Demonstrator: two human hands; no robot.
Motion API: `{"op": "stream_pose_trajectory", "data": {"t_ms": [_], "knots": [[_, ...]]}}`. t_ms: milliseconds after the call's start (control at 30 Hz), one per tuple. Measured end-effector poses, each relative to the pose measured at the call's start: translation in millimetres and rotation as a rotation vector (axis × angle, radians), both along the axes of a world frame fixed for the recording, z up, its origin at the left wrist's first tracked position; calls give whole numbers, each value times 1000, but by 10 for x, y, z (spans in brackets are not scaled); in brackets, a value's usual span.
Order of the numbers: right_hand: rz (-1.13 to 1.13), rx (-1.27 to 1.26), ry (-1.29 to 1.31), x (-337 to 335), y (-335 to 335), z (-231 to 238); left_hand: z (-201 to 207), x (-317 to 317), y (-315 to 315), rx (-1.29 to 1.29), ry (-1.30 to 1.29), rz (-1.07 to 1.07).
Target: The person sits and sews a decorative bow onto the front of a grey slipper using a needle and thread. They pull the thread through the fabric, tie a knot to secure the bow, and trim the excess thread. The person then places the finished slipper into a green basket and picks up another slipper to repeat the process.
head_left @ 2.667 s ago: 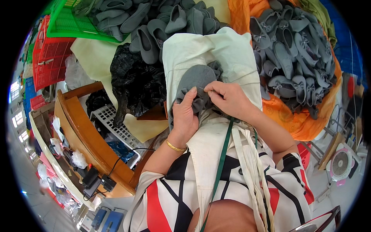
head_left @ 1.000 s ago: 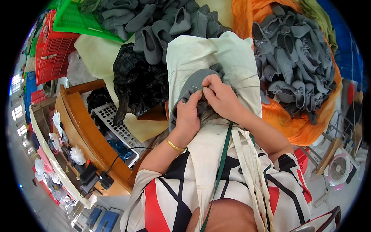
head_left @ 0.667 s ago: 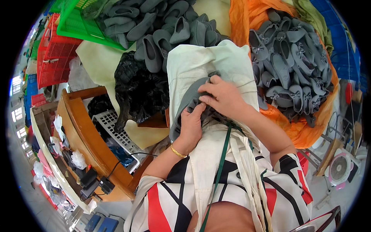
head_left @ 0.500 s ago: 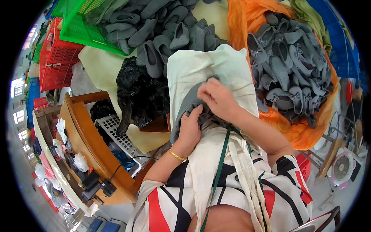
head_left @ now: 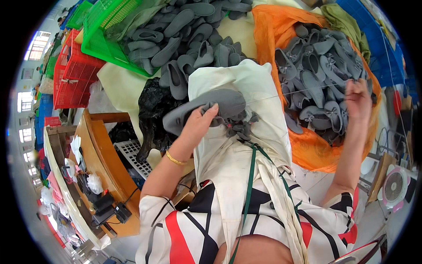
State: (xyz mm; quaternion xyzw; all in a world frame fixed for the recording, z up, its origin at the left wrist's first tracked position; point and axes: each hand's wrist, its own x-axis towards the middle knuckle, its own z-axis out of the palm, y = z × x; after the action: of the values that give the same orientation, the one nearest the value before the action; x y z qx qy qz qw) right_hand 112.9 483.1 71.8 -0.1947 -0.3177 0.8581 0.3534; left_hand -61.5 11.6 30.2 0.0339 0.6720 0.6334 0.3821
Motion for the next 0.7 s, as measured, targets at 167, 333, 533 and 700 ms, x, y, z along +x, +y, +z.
{"op": "stream_pose_trajectory", "data": {"t_ms": [167, 333, 533, 700], "knots": [[-711, 49, -38, 1168, 1003, 252, 38, -351, 227, -125, 354, -299], [-614, 298, -227, 1654, 904, -363, 271, -302, 754, -309, 673, -700], [59, 282, -422, 355, -1066, -482, -95, -201, 697, -433, 773, -891], [666, 931, -567, -82, -1897, -782, -237, -1, 397, -252, 1052, -550]]}}
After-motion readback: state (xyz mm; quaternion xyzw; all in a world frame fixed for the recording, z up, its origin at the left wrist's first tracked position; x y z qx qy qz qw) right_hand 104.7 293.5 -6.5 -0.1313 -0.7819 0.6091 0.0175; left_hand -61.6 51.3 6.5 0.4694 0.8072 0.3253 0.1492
